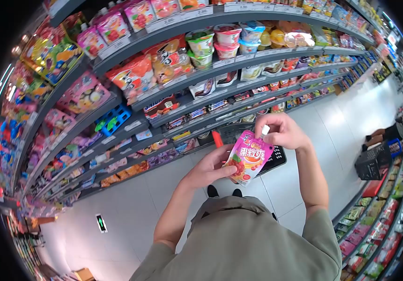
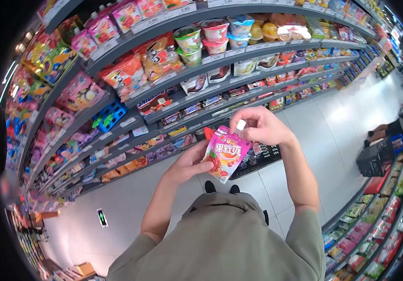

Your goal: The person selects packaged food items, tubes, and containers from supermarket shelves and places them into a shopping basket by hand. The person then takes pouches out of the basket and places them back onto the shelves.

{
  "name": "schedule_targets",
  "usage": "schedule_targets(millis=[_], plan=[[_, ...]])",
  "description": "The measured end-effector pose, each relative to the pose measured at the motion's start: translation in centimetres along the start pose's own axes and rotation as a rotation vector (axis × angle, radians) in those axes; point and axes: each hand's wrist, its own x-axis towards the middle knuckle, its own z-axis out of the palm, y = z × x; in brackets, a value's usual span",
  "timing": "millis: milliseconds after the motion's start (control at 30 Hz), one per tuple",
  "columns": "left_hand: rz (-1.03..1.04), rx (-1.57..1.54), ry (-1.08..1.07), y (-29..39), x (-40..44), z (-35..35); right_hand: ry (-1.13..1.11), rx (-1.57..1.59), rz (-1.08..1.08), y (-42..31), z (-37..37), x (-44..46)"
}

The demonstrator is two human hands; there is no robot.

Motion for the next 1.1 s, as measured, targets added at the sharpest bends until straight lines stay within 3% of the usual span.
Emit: schedule_targets(millis=[167,267,433,800,1100], plan=[[0.017,-0.093,0.170,0.7,-3.0,3.3,0.037,-0.097,-0.027,0.4,2.2,1.3],[0.048,-0.149,0.344,0.0,-3.7,5.1,0.272,0.175,0.018,1.9,4.6,1.4],[0.099,-0.186,0.543,-1.6,-5.0,6.9,0.079,0.241,0.109,3.8,6.6,0.6],[0.156,-0.257,0.614,-1.3,-7.0,6.9,0.068,0.125,0.080,3.1,9.0,2.6],[0.160,-0.293,0.503,0.8,-8.4,-0.8,0.138,0.120,0.101,2.7,11.6,8.8]])
